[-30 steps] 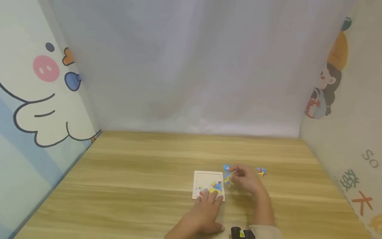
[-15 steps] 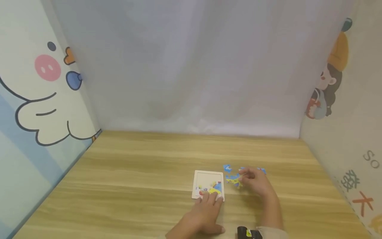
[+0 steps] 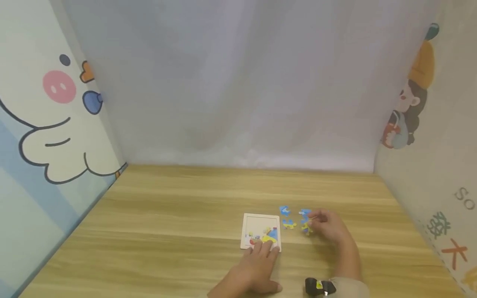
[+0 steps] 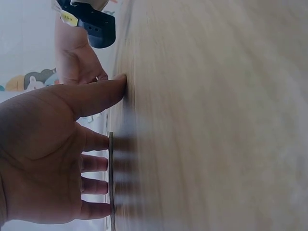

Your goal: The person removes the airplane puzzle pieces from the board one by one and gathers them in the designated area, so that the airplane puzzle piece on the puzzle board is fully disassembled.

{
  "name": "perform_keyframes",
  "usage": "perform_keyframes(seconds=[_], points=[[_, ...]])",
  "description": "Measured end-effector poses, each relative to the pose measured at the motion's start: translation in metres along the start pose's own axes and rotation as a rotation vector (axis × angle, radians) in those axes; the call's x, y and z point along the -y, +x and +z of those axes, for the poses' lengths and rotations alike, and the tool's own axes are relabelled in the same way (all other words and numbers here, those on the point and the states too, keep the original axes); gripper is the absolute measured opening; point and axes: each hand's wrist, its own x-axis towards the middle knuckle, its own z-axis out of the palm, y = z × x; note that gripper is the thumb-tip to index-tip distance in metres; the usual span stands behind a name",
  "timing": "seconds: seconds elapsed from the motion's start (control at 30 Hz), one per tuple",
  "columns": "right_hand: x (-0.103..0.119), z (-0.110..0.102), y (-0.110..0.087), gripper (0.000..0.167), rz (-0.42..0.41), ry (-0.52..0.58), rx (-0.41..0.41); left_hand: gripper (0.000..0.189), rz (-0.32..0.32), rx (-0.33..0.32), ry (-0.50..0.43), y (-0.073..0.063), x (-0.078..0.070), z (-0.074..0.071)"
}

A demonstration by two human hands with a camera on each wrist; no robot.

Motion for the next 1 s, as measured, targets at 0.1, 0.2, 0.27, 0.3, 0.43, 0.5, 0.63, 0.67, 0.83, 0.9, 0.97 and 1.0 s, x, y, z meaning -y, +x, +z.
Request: perform_keyframes(seconds=[0.1, 0.2, 0.27, 0.3, 0.43, 0.5, 0.63, 0.67, 0.83, 0.9, 0.97, 1.0], points=[[-0.003, 0.000, 0.003, 0.028, 0.010, -0.003, 0.009, 0.084, 0.002, -0.002, -0.001, 0.000, 0.001, 0.002], [-0.007, -0.001, 0.004, 0.026, 0.024, 0.001, 0.032, 0.085, 0.002, 0.011, -0.013, -0.001, 0.000, 0.006], [-0.010, -0.001, 0.004, 0.026, 0.037, 0.012, 0.042, 0.087, 0.001, 0.015, -0.009, -0.001, -0.001, 0.007], [-0.010, -0.001, 0.005, 0.026, 0.035, 0.011, 0.044, 0.086, 0.000, 0.014, -0.001, -0.001, -0.001, 0.007], [-0.011, -0.002, 0.008, 0.025, 0.008, -0.030, 0.022, 0.087, -0.005, -0.007, 0.032, 0.000, -0.001, 0.005], [-0.011, -0.004, 0.010, 0.024, -0.009, -0.062, 0.010, 0.087, -0.003, -0.013, 0.033, 0.001, -0.001, 0.004], [-0.010, -0.003, 0.010, 0.022, -0.006, -0.100, -0.011, 0.086, 0.000, -0.013, 0.021, 0.002, -0.001, 0.003], [-0.010, -0.003, 0.010, 0.022, -0.002, -0.109, -0.014, 0.086, 0.000, -0.012, 0.021, 0.002, -0.001, 0.003], [-0.011, -0.002, 0.012, 0.020, 0.003, -0.165, -0.026, 0.087, -0.004, -0.012, 0.024, 0.002, 0.000, 0.003], [-0.010, -0.002, 0.012, 0.019, 0.008, -0.183, -0.030, 0.087, -0.005, -0.012, 0.020, 0.002, 0.000, 0.003], [-0.010, -0.002, 0.012, 0.018, 0.012, -0.198, -0.036, 0.087, -0.005, -0.012, 0.015, 0.001, 0.000, 0.003], [-0.009, -0.001, 0.012, 0.018, 0.015, -0.204, -0.038, 0.087, -0.004, -0.012, 0.014, 0.001, 0.000, 0.003]])
